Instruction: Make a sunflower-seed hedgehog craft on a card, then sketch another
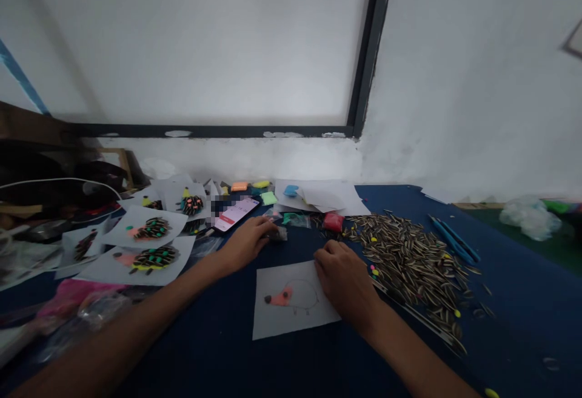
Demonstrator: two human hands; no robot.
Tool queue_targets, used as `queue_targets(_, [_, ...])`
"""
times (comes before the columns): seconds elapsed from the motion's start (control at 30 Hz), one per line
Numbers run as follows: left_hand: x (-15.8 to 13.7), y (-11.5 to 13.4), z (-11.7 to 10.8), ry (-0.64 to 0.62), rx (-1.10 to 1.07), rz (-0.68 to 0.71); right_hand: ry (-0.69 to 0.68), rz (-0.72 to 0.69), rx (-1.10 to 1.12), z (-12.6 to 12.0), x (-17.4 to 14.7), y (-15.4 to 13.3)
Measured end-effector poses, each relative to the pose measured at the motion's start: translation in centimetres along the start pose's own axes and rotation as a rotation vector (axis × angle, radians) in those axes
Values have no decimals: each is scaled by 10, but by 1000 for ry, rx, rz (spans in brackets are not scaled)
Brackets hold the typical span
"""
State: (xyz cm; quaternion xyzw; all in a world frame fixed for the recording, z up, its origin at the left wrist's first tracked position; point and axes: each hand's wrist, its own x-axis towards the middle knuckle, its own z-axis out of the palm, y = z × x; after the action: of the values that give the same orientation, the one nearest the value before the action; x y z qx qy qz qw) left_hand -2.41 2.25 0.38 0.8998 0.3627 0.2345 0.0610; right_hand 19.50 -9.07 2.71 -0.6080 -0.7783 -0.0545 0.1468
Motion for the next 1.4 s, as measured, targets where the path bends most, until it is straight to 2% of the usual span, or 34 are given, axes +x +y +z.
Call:
queue_targets(0.1, [1,7,-4,36,-133,36,88,12,111,0,0,-1])
queue_targets(0.17, [2,18,-6,76,-220,30,144,44,237,-1,1,-2])
queue_targets(0.23, [3,31,-7,86,-278,81,170,95,375,-2,2,-2])
queue_targets(0.37, [3,53,-7,81,-370,123,105,178,595,-5,6,0])
queue_targets(0.47, [3,57,-9,69,-513,73,92,215,751,-6,9,3])
queue_targets(0.63, [6,52,-4,-139,-1079,-161,163,228,877,-8,9,-1])
queue_targets(0.73, [8,49,1,-263,-1245,-146,167,222,878,-10,8,-4])
queue_targets(0.83, [7,50,0,-283,-1289,-74,93,228,929,-12,8,-4])
queue_targets(0.93, [7,54,-5,-275,-1244,-136,-15,218,993,-11,10,0])
queue_targets(1.03, [7,56,-7,-257,-1183,-183,-63,208,1043,-10,10,3])
queue_targets(1.23, [7,57,-9,-195,-1175,-102,-27,214,1034,-11,9,-2])
queue_targets(1.4, [8,57,-12,-211,-1156,-153,92,231,954,-12,8,-5])
